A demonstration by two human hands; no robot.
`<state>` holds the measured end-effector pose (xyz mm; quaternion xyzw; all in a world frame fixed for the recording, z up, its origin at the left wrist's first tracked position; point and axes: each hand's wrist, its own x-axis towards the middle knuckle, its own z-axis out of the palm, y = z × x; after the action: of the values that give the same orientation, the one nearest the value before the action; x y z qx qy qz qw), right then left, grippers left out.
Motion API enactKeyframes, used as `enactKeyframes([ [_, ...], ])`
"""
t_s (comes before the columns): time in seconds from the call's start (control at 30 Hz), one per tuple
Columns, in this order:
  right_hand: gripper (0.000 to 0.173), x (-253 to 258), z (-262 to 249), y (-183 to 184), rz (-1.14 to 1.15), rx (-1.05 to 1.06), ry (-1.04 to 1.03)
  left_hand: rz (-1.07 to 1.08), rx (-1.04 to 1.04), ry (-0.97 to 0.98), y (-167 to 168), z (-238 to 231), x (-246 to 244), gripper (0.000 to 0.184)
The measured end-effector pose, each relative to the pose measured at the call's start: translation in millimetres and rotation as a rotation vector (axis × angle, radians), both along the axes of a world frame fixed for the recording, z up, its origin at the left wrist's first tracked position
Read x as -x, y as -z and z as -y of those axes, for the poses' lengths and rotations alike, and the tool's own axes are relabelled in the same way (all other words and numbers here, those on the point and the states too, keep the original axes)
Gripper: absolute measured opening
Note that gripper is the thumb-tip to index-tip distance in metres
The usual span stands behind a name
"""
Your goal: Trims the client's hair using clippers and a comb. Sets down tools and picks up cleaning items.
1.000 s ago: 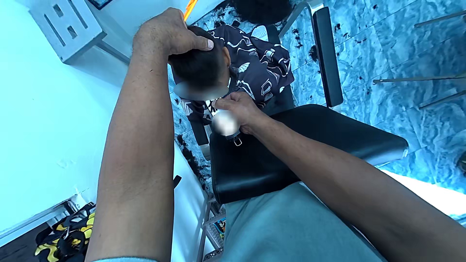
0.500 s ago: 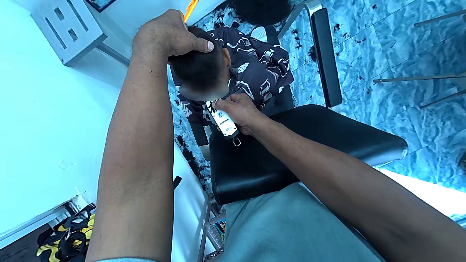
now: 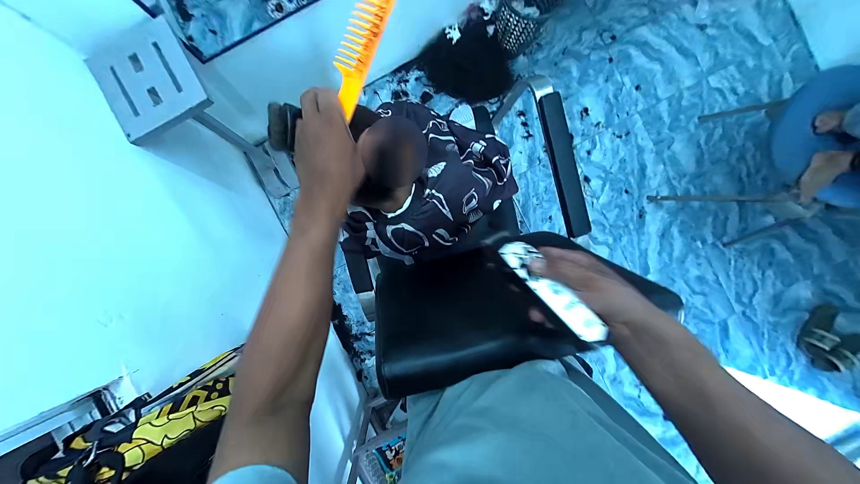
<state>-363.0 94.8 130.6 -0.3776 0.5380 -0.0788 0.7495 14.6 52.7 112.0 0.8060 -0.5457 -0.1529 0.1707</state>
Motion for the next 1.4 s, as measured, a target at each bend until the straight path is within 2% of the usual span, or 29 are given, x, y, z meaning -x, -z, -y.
enactKeyframes([
  [0.07, 0.028, 51.4, 16.3, -9.9, -0.036, 0.068, 0.101, -0.05, 0.308, 0.069, 4.1, -35.8, 51.6, 0.051],
  [0.1, 0.029, 75.2, 25.3, -12.6, -0.061, 0.087, 0.141, -0.182, 0.413, 0.205, 19.5, -48.7, 75.4, 0.041],
  [0.17, 0.031, 119.7, 48.9, -13.3, -0.086, 0.128, 0.194, -0.441, 0.394, 0.491, 63.5, -58.1, 94.6, 0.029],
  [0.2, 0.032, 143.5, 60.7, -11.9, -0.086, 0.146, 0.225, -0.444, 0.334, 0.534, 82.2, -62.0, 87.5, 0.029],
  [0.27, 0.035, 191.4, 77.8, -14.1, -0.104, 0.171, 0.277, -0.234, 0.094, 0.389, 91.2, -92.6, 60.4, 0.036],
  [0.33, 0.036, 232.6, 91.1, -19.1, -0.113, 0.157, 0.29, 0.001, -0.299, 0.23, 72.7, -123.4, 50.8, 0.043],
  [0.37, 0.037, 248.8, 100.1, -19.9, -0.104, 0.156, 0.269, 0.046, -0.402, 0.205, 61.5, -131.5, 62.2, 0.042],
  [0.4, 0.037, 260.4, 111.4, -17.3, -0.089, 0.146, 0.258, 0.057, -0.377, 0.222, 51.5, -129.3, 82.1, 0.039],
  [0.47, 0.04, 292.9, 139.6, 4.1, -0.039, 0.072, 0.237, 0.073, -0.143, 0.318, 47.0, -105.7, 128.9, 0.032],
  [0.53, 0.038, 305.5, 166.5, 11.3, -0.079, 0.075, 0.224, 0.068, 0.077, 0.369, 64.8, -70.2, 145.2, 0.031],
  [0.57, 0.037, 315.8, 179.9, 17.4, -0.091, 0.079, 0.205, 0.048, 0.117, 0.352, 73.7, -60.9, 139.9, 0.032],
  [0.63, 0.038, 359.1, 206.4, 43.7, -0.025, 0.025, 0.137, 0.029, 0.031, 0.207, 79.3, -73.4, 125.2, 0.038],
  [0.67, 0.039, 367.9, 214.4, 42.9, -0.05, 0.024, 0.135, 0.018, -0.067, 0.116, 75.6, -89.1, 126.5, 0.041],
  [0.73, 0.039, 361.3, 225.7, 21.1, -0.168, 0.054, 0.13, -0.047, -0.261, 0.003, 59.2, -116.3, 148.6, 0.046],
  [0.8, 0.038, 356.7, 247.3, 13.1, -0.175, 0.046, 0.079, -0.085, -0.28, 0.022, 47.9, -107.9, 180.6, 0.044],
  [0.87, 0.038, 342.4, 268.8, 17.6, -0.242, 0.054, 0.115, -0.058, -0.139, 0.064, 55.0, -74.3, 205.5, 0.04],
  [0.97, 0.037, 349.6, 325.7, 64.7, -0.013, 0.063, 0.076, -0.005, 0.081, 0.018, 84.2, -4.1, 206.0, 0.038],
  [1.07, 0.032, 295.5, 353.7, 55.9, 0.034, 0.186, 0.086, 0.006, 0.221, -0.075, 98.3, 31.8, 180.8, 0.038],
  [1.1, 0.032, 279.4, 359.1, 46.8, 0.047, 0.209, 0.072, 0.024, 0.196, -0.12, 94.0, 30.2, 174.7, 0.04],
  [1.17, 0.032, 265.5, 367.8, 33.9, 0.066, 0.23, 0.034, 0.101, -0.046, -0.294, 68.2, 9.4, 179.6, 0.046],
  [1.23, 0.03, 274.2, 374.8, 26.9, 0.031, 0.234, 0.01, 0.142, -0.27, -0.455, 37.1, -26.9, 198.7, 0.045],
  [1.27, 0.029, 279.8, 376.7, 21.7, -0.012, 0.231, -0.019, 0.149, -0.276, -0.463, 28.5, -47.2, 206.0, 0.045],
  [1.3, 0.028, 285.8, 378.5, 18.4, -0.048, 0.219, -0.056, 0.158, -0.201, -0.413, 22.0, -65.8, 211.6, 0.042],
  [1.4, 0.028, 289.2, 373.5, 18.8, -0.093, 0.183, -0.035, 0.139, 0.247, -0.27, -2.5, -85.6, 212.0, 0.037],
])
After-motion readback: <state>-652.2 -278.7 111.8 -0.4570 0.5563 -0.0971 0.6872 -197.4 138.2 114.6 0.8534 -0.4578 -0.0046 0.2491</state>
